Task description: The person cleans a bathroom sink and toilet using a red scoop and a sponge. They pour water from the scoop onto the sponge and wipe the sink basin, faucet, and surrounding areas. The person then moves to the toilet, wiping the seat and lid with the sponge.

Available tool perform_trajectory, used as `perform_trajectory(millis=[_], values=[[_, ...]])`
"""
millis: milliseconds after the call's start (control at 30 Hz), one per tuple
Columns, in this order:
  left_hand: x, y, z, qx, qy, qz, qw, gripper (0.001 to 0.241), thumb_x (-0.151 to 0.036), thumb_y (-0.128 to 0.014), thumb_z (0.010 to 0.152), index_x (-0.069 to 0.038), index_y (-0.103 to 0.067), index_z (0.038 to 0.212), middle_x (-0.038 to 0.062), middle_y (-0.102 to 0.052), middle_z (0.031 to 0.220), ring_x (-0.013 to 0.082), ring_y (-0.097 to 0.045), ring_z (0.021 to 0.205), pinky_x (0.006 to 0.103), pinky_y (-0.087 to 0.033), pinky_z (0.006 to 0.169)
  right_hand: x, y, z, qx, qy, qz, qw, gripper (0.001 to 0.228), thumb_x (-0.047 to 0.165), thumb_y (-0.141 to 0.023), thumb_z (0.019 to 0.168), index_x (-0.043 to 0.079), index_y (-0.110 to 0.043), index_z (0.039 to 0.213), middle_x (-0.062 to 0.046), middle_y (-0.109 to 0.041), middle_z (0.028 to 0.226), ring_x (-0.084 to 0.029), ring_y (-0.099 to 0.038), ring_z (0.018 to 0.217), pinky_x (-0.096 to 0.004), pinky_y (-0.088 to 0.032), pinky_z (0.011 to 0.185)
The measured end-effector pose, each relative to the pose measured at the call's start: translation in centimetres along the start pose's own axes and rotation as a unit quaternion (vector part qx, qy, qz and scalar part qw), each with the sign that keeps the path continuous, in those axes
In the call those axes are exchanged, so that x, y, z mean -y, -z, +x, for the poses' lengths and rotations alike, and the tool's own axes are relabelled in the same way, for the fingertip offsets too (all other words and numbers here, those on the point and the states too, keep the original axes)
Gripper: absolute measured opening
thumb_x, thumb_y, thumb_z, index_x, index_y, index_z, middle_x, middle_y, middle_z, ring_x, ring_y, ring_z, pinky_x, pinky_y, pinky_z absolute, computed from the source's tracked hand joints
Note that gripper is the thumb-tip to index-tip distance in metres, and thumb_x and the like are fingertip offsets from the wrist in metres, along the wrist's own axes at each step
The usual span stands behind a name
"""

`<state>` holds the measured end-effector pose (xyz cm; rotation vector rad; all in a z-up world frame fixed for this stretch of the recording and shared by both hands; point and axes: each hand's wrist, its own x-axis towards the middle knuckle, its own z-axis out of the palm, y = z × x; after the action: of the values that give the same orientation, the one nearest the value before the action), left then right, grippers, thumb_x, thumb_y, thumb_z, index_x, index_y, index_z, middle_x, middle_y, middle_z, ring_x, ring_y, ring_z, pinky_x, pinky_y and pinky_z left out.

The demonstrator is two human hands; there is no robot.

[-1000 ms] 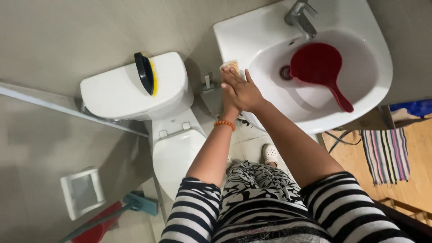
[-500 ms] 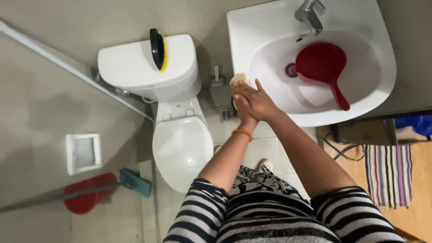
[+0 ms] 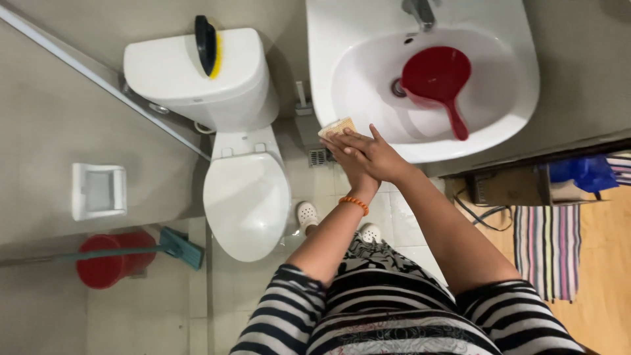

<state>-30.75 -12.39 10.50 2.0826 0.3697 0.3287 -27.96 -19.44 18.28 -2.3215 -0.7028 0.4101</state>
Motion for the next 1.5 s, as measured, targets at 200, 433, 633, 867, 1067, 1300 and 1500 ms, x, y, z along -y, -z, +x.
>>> perform_trajectory(millis=[200,433,633,867,1067,1300,1500], values=[[2.3,2.3,-2.7,0.102,-0.156,0.121,0.975,0.067,-0.019,-0.047,0.107,0.005,-0.016,0.161,0.033,-0.005,0.169,0.0446,-0.011,0.158,0.0511,-0.017,0.127,-3.2,-0.7,-4.4,-0.028,-0.015,-0.002,0.999,0.048,0.031,-0.041,0.109,0.019,-0.045,0.156,0.001,-0.051,0.157,-0.019,-0.038,0.153,-0.062,-0.007,0.129],[-0.7,6.4,0.4,0.099,-0.275,0.293,0.910,0.042,-0.003,-0.056,0.094,0.000,-0.057,0.136,0.020,-0.037,0.160,0.0405,-0.031,0.150,0.0492,-0.029,0.121,-2.3,-2.9,-4.6,-0.108,-0.026,-0.196,0.974,0.073,0.027,-0.062,0.090,0.012,-0.035,0.156,-0.010,-0.042,0.158,-0.025,-0.036,0.149,-0.057,-0.015,0.122],[1.5,4.3,3.9,0.168,-0.346,0.343,0.857,0.034,-0.007,-0.057,0.100,-0.001,-0.059,0.133,0.014,-0.053,0.138,0.0318,-0.040,0.148,0.0497,-0.026,0.130,-5.0,-5.0,-2.3,-0.129,-0.073,-0.300,0.942,0.067,0.021,-0.058,0.098,0.002,-0.035,0.158,-0.014,-0.043,0.158,-0.029,-0.037,0.147,-0.045,-0.019,0.129],[1.7,3.6,3.1,0.093,-0.447,0.559,0.692,0.054,-0.022,-0.051,0.097,-0.003,-0.044,0.148,0.017,-0.050,0.149,0.0406,-0.030,0.150,0.0588,-0.011,0.124,-6.2,-5.4,-2.2,-0.151,-0.060,-0.431,0.887,0.064,0.027,-0.052,0.095,0.000,-0.039,0.151,-0.015,-0.049,0.151,-0.030,-0.036,0.148,-0.050,-0.013,0.126],[0.0,1.5,1.9,0.137,-0.432,0.575,0.681,0.055,-0.028,-0.051,0.098,-0.003,-0.045,0.147,0.017,-0.050,0.148,0.0440,-0.027,0.151,0.0645,-0.008,0.123,-6.6,-3.7,-4.8,-0.127,-0.067,-0.430,0.892,0.055,0.027,-0.052,0.100,0.000,-0.046,0.148,-0.016,-0.057,0.139,-0.034,-0.038,0.149,-0.055,-0.011,0.127],[-4.5,-4.6,-2.7,0.123,-0.443,0.630,0.627,0.038,-0.016,-0.049,0.107,0.005,-0.054,0.138,0.021,-0.063,0.129,0.0365,-0.055,0.130,0.0633,-0.010,0.127,-11.5,-0.3,-10.2,-0.097,-0.080,-0.468,0.875,0.051,0.030,-0.048,0.100,0.008,-0.050,0.145,-0.009,-0.059,0.141,-0.027,-0.036,0.151,-0.053,-0.008,0.126],[-8.8,-9.0,-5.7,0.115,-0.419,0.642,0.631,0.034,-0.012,-0.047,0.098,0.004,-0.056,0.127,0.015,-0.064,0.116,0.0321,-0.059,0.118,0.0657,-0.020,0.121,-14.8,3.7,-13.7,-0.098,-0.054,-0.517,0.849,0.050,0.026,-0.049,0.097,0.015,-0.050,0.146,-0.002,-0.053,0.149,-0.026,-0.027,0.155,-0.055,-0.005,0.126]])
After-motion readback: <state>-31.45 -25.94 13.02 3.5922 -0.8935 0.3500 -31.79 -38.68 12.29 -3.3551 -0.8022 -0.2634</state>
